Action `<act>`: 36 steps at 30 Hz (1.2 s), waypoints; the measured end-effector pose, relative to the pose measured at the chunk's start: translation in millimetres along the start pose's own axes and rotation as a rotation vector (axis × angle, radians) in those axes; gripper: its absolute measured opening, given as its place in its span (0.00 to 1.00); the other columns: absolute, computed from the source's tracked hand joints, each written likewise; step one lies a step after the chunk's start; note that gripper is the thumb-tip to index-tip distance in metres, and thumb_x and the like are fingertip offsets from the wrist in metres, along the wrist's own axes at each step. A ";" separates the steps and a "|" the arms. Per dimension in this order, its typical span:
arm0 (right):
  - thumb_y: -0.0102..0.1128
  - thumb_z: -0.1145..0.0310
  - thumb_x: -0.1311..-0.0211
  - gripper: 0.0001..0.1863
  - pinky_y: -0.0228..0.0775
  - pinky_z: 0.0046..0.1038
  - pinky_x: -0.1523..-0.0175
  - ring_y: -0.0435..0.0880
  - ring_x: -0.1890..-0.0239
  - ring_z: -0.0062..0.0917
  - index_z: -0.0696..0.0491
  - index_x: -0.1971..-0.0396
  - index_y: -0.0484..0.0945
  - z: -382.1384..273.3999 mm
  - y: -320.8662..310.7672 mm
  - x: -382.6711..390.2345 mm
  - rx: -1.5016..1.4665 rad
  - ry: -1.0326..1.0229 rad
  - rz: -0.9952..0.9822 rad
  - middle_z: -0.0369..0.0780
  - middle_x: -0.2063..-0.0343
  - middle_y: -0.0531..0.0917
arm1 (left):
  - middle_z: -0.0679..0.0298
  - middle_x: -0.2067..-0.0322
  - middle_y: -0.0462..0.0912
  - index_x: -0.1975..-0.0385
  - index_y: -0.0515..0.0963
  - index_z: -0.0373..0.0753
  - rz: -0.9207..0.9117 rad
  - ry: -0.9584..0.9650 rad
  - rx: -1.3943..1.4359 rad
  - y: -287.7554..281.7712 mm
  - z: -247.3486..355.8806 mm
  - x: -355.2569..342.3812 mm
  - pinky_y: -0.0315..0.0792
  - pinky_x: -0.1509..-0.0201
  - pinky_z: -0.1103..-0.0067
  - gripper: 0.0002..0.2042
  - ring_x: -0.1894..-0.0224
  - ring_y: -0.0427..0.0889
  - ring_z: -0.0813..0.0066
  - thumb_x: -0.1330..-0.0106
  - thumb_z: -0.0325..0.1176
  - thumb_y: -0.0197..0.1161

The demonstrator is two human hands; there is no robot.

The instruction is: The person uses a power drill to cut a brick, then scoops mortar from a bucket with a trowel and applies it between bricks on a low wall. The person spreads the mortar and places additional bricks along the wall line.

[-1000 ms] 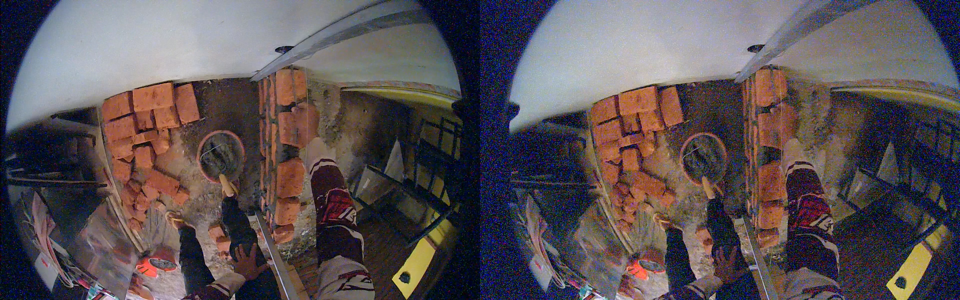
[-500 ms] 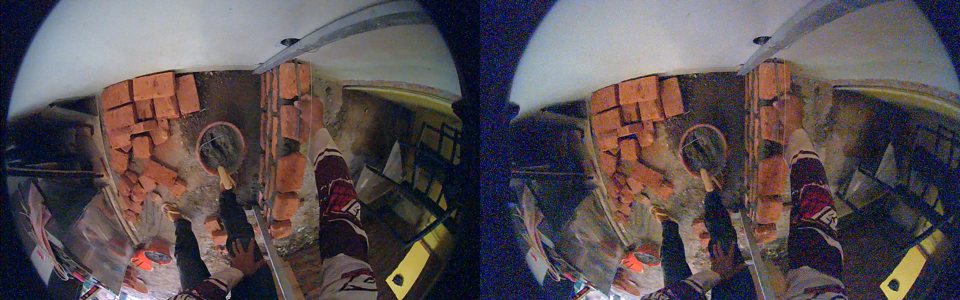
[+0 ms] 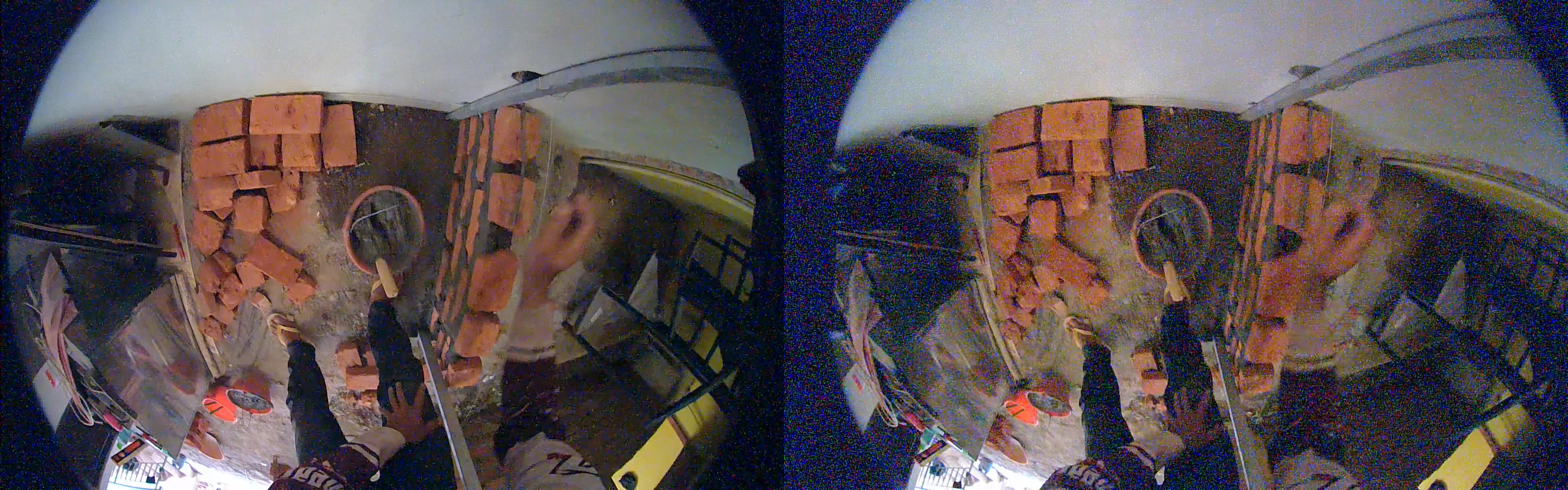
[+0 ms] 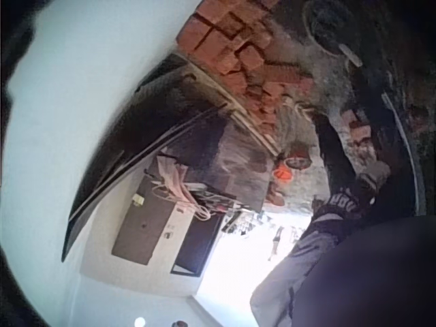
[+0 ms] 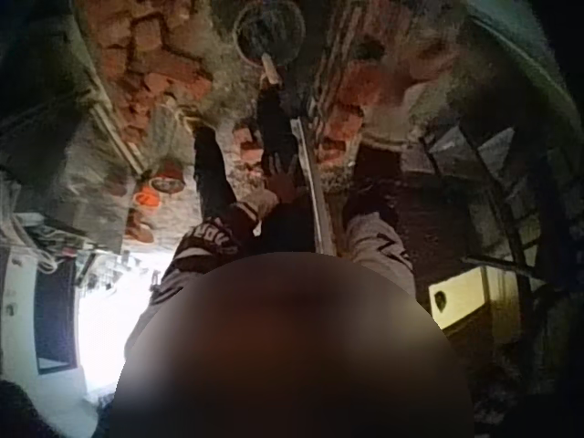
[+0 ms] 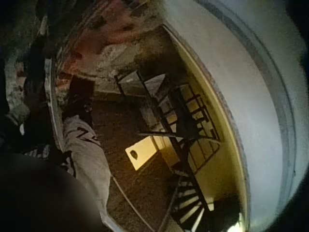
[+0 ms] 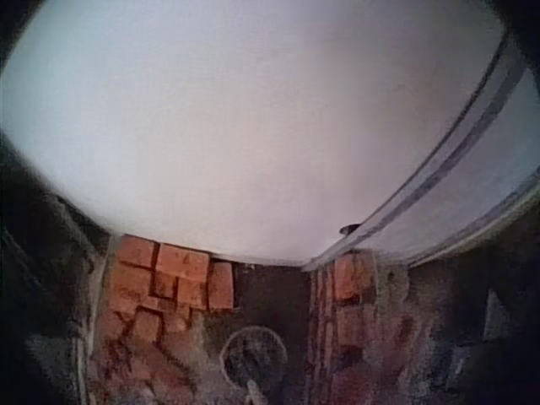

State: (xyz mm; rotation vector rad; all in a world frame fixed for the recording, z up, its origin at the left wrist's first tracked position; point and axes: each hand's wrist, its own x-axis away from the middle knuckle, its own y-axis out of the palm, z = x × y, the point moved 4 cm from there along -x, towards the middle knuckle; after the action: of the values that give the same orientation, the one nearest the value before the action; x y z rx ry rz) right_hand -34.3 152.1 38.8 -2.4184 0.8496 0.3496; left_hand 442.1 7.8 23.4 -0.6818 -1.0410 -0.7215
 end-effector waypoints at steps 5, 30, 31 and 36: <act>0.61 0.57 0.29 0.22 0.80 0.34 0.52 0.88 0.56 0.32 0.59 0.46 0.80 -7.9 56.0 189.4 0.204 0.414 -1.102 0.50 0.57 0.87 | 0.31 0.24 0.35 0.20 0.43 0.64 0.009 0.038 0.083 6.0 -10.0 1.6 0.45 0.37 0.22 0.59 0.24 0.37 0.21 0.51 0.83 0.58; 0.51 0.56 0.28 0.16 0.77 0.50 0.58 0.86 0.63 0.48 0.52 0.56 0.81 79.8 58.7 307.8 0.535 0.024 -1.366 0.46 0.62 0.87 | 0.33 0.26 0.48 0.24 0.54 0.41 0.078 -0.505 0.374 39.9 -356.8 108.1 0.52 0.25 0.45 0.57 0.26 0.50 0.29 0.49 0.71 0.69; 0.52 0.54 0.28 0.16 0.75 0.46 0.63 0.85 0.68 0.43 0.51 0.57 0.80 88.5 61.9 324.7 0.419 0.032 -1.393 0.44 0.65 0.86 | 0.33 0.26 0.47 0.24 0.54 0.44 0.070 -0.514 0.446 49.5 -357.3 111.1 0.51 0.24 0.44 0.57 0.25 0.48 0.28 0.49 0.72 0.69; 0.54 0.42 0.26 0.20 0.65 0.26 0.80 0.74 0.83 0.21 0.45 0.62 0.76 116.2 82.3 383.4 -0.092 1.174 -1.182 0.31 0.79 0.74 | 0.31 0.25 0.41 0.23 0.51 0.56 0.118 -0.462 0.285 48.6 -344.3 102.8 0.48 0.24 0.41 0.56 0.25 0.42 0.23 0.51 0.72 0.69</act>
State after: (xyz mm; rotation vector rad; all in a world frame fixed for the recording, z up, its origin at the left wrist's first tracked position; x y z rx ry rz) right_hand 200.0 -25.2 -245.6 -2.5835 -0.3729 -1.5585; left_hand 690.3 -254.4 -9.7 -0.6681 -1.4791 -0.3050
